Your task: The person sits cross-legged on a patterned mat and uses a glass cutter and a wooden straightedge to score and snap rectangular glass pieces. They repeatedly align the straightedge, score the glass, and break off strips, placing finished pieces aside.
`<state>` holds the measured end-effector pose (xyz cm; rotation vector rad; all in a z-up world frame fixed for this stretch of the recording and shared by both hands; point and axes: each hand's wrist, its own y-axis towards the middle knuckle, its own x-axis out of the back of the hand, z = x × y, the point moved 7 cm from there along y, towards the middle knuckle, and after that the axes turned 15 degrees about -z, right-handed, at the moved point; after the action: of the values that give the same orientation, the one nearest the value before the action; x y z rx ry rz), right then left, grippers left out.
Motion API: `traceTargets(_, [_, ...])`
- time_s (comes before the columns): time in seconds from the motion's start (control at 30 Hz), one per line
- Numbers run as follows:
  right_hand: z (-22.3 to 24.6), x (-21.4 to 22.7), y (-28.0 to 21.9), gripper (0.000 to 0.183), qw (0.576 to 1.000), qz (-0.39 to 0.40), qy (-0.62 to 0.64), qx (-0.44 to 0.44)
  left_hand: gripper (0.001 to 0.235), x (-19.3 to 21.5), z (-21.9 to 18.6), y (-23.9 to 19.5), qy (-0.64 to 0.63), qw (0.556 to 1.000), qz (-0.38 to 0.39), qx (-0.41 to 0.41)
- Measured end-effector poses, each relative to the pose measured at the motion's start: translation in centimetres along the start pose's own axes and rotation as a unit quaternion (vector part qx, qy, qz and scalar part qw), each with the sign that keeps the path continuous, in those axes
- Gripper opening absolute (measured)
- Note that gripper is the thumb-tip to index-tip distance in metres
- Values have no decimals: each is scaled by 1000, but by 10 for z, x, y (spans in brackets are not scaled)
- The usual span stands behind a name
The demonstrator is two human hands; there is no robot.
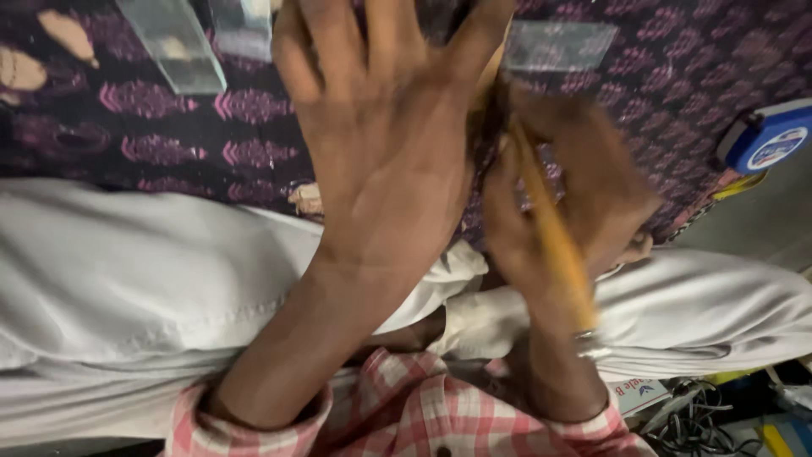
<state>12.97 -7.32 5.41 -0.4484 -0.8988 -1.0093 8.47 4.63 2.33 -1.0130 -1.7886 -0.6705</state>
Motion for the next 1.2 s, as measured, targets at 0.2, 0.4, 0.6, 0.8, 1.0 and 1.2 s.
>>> traceTargets(0.2, [3,-6,-1,11,997,-26,22,-63,51,2,0,2,4,1000,-13,6])
traceTargets(0.4, [7,0,5,16,1000,-20,7,-24,50,0,1,1,-26,999,14,16])
traceTargets(0.6, [12,0,8,20,999,-32,6,-36,54,9,0,6,-55,998,-12,8])
traceTargets(0.8, [9,1,-12,18,998,-48,15,-31,63,9,1,2,-76,997,-16,5])
traceTargets(1.0, [10,-2,-2,13,997,-70,15,-18,60,15,-1,11,-73,997,-12,4])
traceTargets(1.2, [6,1,-9,14,996,-68,34,-38,64,15,-2,11,-74,997,-31,-7])
